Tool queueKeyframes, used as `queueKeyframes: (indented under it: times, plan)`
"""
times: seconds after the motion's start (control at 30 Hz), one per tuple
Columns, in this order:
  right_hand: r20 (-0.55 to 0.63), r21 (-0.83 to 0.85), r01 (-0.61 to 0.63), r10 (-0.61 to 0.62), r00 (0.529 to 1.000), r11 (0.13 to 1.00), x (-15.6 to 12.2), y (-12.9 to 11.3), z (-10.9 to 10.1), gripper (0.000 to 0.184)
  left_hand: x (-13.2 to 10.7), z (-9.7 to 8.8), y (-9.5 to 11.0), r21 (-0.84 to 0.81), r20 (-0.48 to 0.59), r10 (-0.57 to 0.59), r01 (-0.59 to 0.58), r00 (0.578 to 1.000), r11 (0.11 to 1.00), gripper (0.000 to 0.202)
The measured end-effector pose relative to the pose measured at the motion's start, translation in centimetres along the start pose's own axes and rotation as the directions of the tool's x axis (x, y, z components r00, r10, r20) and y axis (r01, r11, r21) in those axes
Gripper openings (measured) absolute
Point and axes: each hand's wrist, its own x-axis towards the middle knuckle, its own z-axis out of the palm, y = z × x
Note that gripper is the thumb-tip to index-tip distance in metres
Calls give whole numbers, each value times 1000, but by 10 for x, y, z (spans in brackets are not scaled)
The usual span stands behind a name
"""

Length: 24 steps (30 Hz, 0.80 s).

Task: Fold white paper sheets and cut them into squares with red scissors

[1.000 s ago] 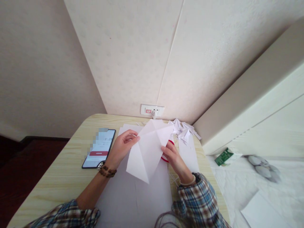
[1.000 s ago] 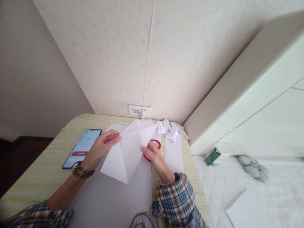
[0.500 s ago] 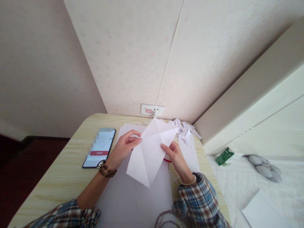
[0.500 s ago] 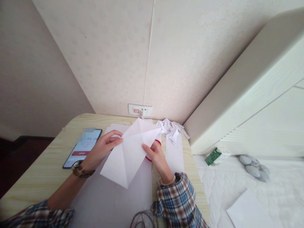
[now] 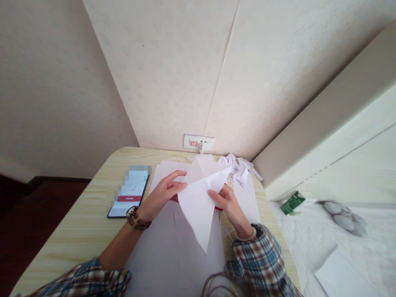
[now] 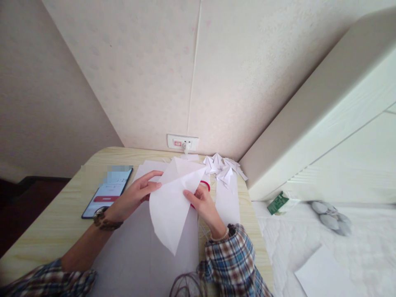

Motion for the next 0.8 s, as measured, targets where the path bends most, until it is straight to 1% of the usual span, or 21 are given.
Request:
queueKeyframes:
  times: [0.07, 0.13, 0.2, 0.27, 0.3, 0.33, 0.4, 0.43, 0.47, 0.5, 0.53, 0.57, 0.63, 0.7, 0.8]
  plan:
    - [24, -26, -13, 13, 1000, 1000, -1, 0, 1, 28, 0, 0, -1, 3, 21, -1, 1, 1000, 1000, 41]
    - [-1, -80, 32, -32, 999, 996, -1, -1, 2, 33, 0, -1, -2, -9, 14, 21, -20, 1000, 1000, 42]
    - [-62, -163, 131, -142, 988, 978, -1, -2, 2, 42, 1, -3, -3, -38, -16, 54, -55, 998, 998, 43]
    - [-100, -303, 244, -286, 953, 921, -1, -3, 1, 51, 2, -4, -4, -76, -62, 83, -87, 995, 993, 41]
    - [-97, -400, 299, -364, 926, 867, -1, -3, 0, 54, 2, -5, -4, -94, -85, 94, -102, 992, 990, 39]
    - [-66, -505, 349, -438, 896, 790, -1, -4, -1, 58, 2, -5, -3, -109, -111, 104, -116, 988, 987, 38]
    - [62, -684, 437, -551, 832, 583, -2, -5, -3, 62, 3, -5, -3, -129, -156, 124, -145, 980, 981, 37]
    - [143, -736, 475, -575, 806, 483, -3, -6, -3, 63, 3, -4, -2, -135, -172, 132, -156, 976, 979, 38]
    - [224, -760, 510, -574, 787, 403, -4, -6, -3, 63, 4, -4, -2, -137, -180, 135, -160, 974, 977, 38]
    - [293, -766, 540, -558, 776, 349, -5, -7, -2, 61, 4, -4, -2, -138, -184, 134, -160, 974, 977, 39]
    - [344, -764, 562, -537, 770, 317, -6, -7, -1, 57, 4, -3, -2, -136, -187, 131, -157, 974, 978, 40]
    - [378, -759, 578, -521, 765, 300, -7, -7, -1, 51, 4, -3, -3, -130, -189, 127, -153, 974, 980, 40]
    - [419, -738, 608, -508, 753, 292, -7, -8, 0, 38, 3, -4, -4, -109, -178, 123, -144, 976, 984, 41]
    - [435, -710, 631, -510, 742, 312, -7, -7, 0, 31, 3, -4, -4, -71, -151, 124, -136, 981, 988, 45]
    - [431, -666, 652, -527, 732, 361, -5, -6, -1, 26, 1, -3, -4, -13, -122, 133, -135, 984, 991, 57]
